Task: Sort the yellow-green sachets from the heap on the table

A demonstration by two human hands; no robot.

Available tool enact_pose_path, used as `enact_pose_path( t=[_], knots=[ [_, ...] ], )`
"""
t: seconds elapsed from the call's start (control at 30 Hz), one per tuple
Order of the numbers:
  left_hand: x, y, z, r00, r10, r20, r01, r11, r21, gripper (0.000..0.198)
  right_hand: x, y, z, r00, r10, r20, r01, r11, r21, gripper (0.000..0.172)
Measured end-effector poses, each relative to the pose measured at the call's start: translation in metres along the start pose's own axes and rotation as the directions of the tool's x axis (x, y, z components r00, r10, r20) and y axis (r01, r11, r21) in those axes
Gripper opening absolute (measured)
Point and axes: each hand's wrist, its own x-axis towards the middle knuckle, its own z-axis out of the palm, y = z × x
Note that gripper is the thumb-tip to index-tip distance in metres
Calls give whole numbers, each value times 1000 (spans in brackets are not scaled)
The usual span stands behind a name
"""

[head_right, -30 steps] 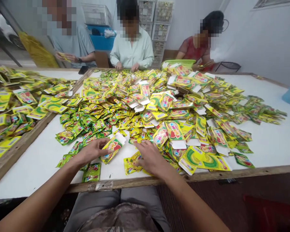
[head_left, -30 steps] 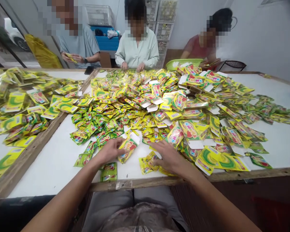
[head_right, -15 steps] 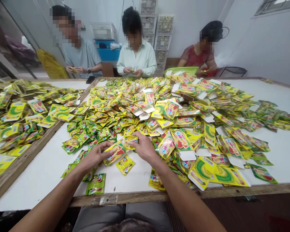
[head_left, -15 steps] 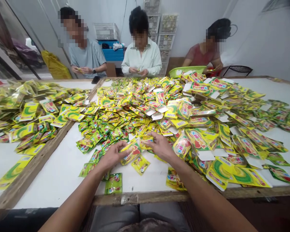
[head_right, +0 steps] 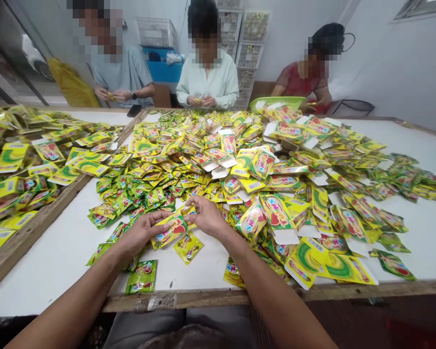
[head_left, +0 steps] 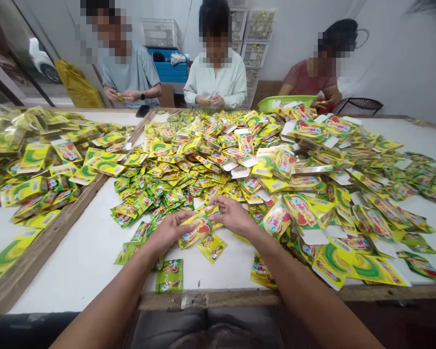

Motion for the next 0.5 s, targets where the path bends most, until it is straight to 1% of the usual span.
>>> enact_pose_path(
  t=[0.07,0.13,0.2,0.27,0.33,0.4,0.43,0.47,0.5],
  knots=[
    [0,-1,2,999,-47,9,48,996,-72,46,1,2,1,1000,-13,27,12,999,48,32],
    [0,-3,4,993,-113,29,116,984,-133,52,1,0,-1,996,-35,79,34,999,13,29],
    [0,-4,6,986,-157,55,164,970,-181,53,0,-5,-7,986,-64,154,72,996,-43,27],
    [0,-5,8,985,-161,62,171,959,-228,50,-3,-12,-17,970,-96,225,116,990,-77,32],
    [0,-5,8,988,-149,36,153,952,-267,49,-9,-18,-27,967,-134,216,164,978,-127,38],
    [1,-3,7,991,-133,-9,125,949,-289,47,-19,-18,-33,975,-176,136,207,943,-262,37],
    [1,-2,6,992,-126,-27,113,951,-289,47,-25,-16,-33,975,-199,101,222,903,-368,35],
    [1,-2,6,992,-121,-42,104,953,-285,46,-32,-13,-33,972,-218,91,234,841,-488,30],
    [1,-1,5,992,-116,-55,96,955,-280,46,-37,-7,-31,967,-233,101,245,755,-609,26]
  ],
)
